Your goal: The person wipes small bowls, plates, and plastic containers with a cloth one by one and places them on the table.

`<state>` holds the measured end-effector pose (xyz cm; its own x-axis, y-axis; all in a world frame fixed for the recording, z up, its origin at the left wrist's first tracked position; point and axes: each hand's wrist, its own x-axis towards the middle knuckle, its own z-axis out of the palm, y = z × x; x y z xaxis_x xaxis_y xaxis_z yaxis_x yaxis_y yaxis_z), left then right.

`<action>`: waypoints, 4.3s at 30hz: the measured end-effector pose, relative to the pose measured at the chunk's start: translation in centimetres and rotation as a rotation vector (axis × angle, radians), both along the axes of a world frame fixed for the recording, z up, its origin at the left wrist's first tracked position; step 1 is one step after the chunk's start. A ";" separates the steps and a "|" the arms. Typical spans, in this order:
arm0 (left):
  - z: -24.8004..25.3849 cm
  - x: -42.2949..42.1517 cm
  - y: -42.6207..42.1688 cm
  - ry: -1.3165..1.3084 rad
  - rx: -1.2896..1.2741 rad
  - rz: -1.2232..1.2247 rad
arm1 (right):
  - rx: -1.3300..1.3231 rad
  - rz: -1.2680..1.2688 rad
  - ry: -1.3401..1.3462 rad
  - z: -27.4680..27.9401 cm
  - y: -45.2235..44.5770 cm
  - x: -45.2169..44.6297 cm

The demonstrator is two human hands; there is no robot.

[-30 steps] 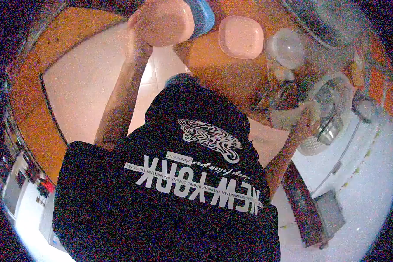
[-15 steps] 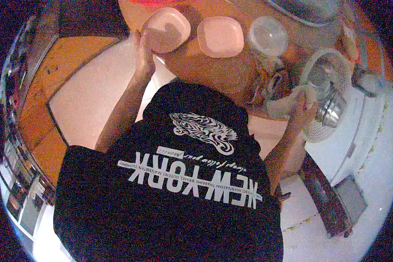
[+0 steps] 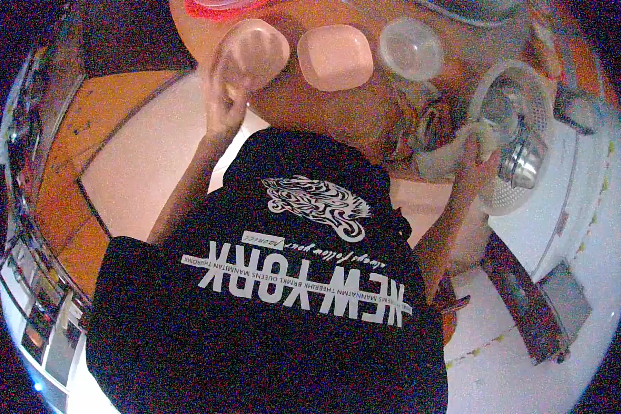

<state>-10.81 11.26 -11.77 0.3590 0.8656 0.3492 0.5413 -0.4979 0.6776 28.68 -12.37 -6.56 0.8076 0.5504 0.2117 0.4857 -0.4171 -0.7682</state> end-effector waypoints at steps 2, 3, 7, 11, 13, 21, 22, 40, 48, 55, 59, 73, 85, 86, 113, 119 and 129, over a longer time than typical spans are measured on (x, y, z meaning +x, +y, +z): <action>0.1 1.3 -0.8 0.051 0.004 -0.137 | -0.016 -0.023 -0.014 0.1 0.2 -0.1; 0.2 2.2 -1.1 0.100 0.007 -0.273 | -0.050 -0.054 -0.032 0.0 0.0 0.0; -0.7 6.4 -1.8 0.110 0.146 -0.513 | -0.139 -0.082 -0.101 0.2 -0.1 0.2; -0.4 9.3 -1.9 0.405 0.242 -0.556 | -0.216 -0.089 -0.192 -2.1 -1.4 2.3; -1.1 10.0 -1.5 0.400 0.334 -0.560 | -0.235 -0.152 -0.219 -1.7 -1.2 1.8; -3.9 10.8 0.2 0.423 0.432 -0.673 | -0.179 -0.079 -0.136 -0.3 0.0 0.2; -4.2 10.7 0.2 0.423 0.444 -0.679 | -0.169 -0.088 -0.138 -0.3 0.0 0.0; 5.3 8.8 -1.6 -0.165 -0.639 -0.451 | -0.199 -0.072 -0.139 0.3 -0.1 -0.7; 5.8 9.1 -2.2 -0.260 -0.242 -0.589 | -0.235 -0.093 -0.129 -0.7 -0.5 0.7; 3.9 9.7 -2.6 -0.167 -0.208 -0.542 | -0.191 -0.028 -0.080 1.7 0.6 -1.1; 3.8 9.5 -2.6 -0.043 -0.348 -0.581 | -0.142 -0.047 -0.030 0.9 0.3 -0.9; 4.6 9.3 -3.1 -0.555 -0.911 -0.380 | -0.205 -0.063 -0.135 1.4 0.4 -0.8; 11.6 10.7 -1.7 -1.201 -1.276 -0.328 | 0.246 0.359 0.076 12.1 9.3 -12.9; 12.2 11.2 -1.9 -1.222 -1.323 -0.365 | 0.224 0.542 -0.163 12.5 10.9 -13.7; 13.0 11.0 -2.3 -1.329 -1.686 -0.458 | 0.119 0.883 -0.253 14.3 11.5 -15.0; 12.3 10.5 -2.1 -1.250 -1.787 -0.232 | -0.036 1.076 -0.158 12.1 12.5 -16.8; 12.7 11.3 -4.6 -1.195 -1.683 -0.381 | -0.031 0.661 -0.468 10.8 14.0 -15.4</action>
<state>0.48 6.63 0.89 0.8007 0.4721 -0.3687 -0.3544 0.8696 0.3437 13.33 1.59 4.25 0.1449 0.8940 0.4240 0.9073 0.0509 -0.4174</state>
